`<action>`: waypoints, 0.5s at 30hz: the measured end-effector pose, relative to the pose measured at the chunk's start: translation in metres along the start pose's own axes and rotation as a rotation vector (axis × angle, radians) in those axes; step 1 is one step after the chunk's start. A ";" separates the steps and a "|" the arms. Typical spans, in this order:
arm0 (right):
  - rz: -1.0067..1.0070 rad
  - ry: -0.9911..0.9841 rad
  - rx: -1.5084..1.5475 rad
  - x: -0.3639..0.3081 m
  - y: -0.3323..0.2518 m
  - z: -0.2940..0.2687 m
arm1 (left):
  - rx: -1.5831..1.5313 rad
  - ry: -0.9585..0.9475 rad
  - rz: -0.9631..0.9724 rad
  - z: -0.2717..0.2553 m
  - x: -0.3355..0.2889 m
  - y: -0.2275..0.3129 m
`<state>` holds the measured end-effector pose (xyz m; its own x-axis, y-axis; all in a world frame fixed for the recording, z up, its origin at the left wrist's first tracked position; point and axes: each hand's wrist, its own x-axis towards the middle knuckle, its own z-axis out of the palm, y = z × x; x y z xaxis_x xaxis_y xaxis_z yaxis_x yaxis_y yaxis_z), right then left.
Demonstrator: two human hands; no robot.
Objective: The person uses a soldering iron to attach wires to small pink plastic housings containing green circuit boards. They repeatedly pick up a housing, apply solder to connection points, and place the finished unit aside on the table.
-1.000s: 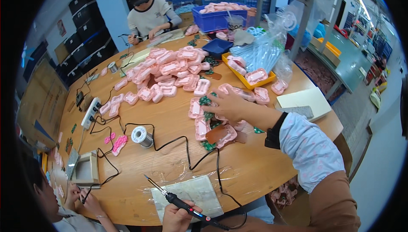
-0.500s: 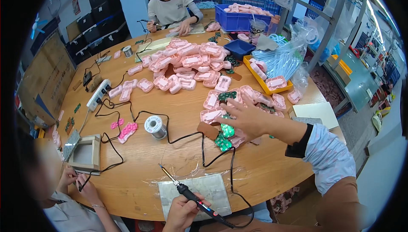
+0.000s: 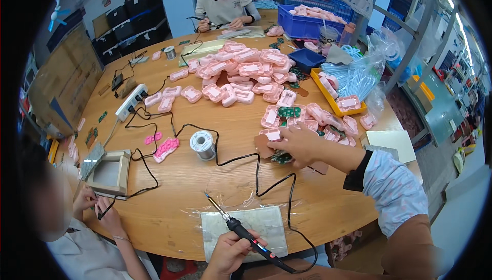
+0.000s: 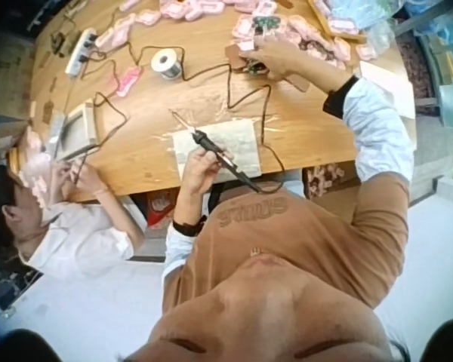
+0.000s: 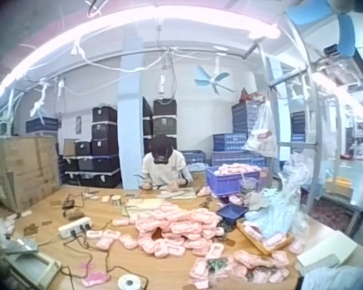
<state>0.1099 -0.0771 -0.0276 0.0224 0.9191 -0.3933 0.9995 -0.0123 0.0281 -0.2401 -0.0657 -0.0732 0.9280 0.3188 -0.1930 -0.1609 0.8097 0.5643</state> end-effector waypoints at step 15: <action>0.011 0.203 0.068 0.017 -0.006 0.021 | 0.040 0.044 -0.037 -0.003 -0.001 0.002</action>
<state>0.1050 -0.0700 -0.0535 0.0355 0.9792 -0.1999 0.9985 -0.0431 -0.0338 -0.2424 -0.0629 -0.0737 0.9173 0.3110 -0.2484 -0.1126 0.8014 0.5874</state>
